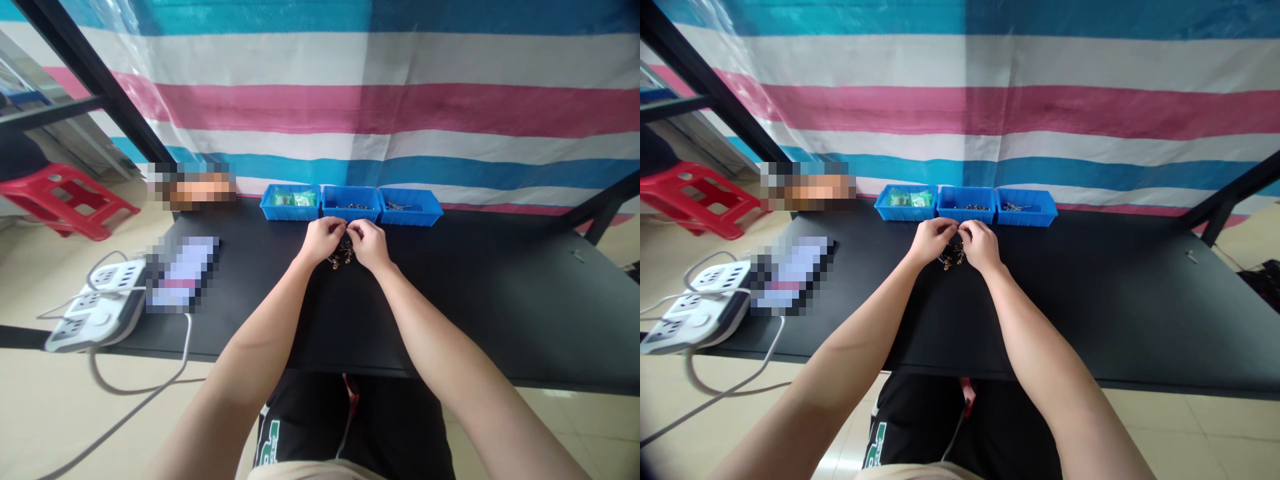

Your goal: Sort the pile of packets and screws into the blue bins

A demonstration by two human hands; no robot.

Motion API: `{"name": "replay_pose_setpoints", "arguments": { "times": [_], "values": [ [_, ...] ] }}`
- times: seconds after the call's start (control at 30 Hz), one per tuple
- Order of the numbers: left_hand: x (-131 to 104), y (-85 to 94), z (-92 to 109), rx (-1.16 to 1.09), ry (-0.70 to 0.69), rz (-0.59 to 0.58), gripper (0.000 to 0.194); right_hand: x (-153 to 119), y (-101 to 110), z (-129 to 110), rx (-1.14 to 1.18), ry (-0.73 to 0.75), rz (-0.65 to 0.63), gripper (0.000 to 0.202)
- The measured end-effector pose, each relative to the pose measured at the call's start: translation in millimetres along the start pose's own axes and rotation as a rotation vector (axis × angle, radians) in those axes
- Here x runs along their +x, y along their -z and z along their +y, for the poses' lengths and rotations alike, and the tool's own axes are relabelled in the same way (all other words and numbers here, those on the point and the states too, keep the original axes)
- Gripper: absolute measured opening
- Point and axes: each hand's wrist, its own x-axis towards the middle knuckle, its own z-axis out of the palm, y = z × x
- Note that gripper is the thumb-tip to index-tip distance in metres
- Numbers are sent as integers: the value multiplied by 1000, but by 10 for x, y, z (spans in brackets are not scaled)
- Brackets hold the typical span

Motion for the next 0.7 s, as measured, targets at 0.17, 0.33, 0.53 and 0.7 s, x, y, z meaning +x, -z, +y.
{"name": "replay_pose_setpoints", "arguments": {
  "times": [0.17,0.33,0.53,0.7],
  "values": [
    [-6,0,-3,-3,-10,-7,21,-4,-18,20,-1,-10,30,21],
    [4,-16,-15,-1,-12,-3,21,-4,-25,28,26,-11,40,22],
    [-7,8,18,25,-30,-26,22,-4,-22,24,19,-11,52,24],
    [-7,12,22,16,-27,-22,23,-3,-23,20,27,10,56,30]
  ]
}}
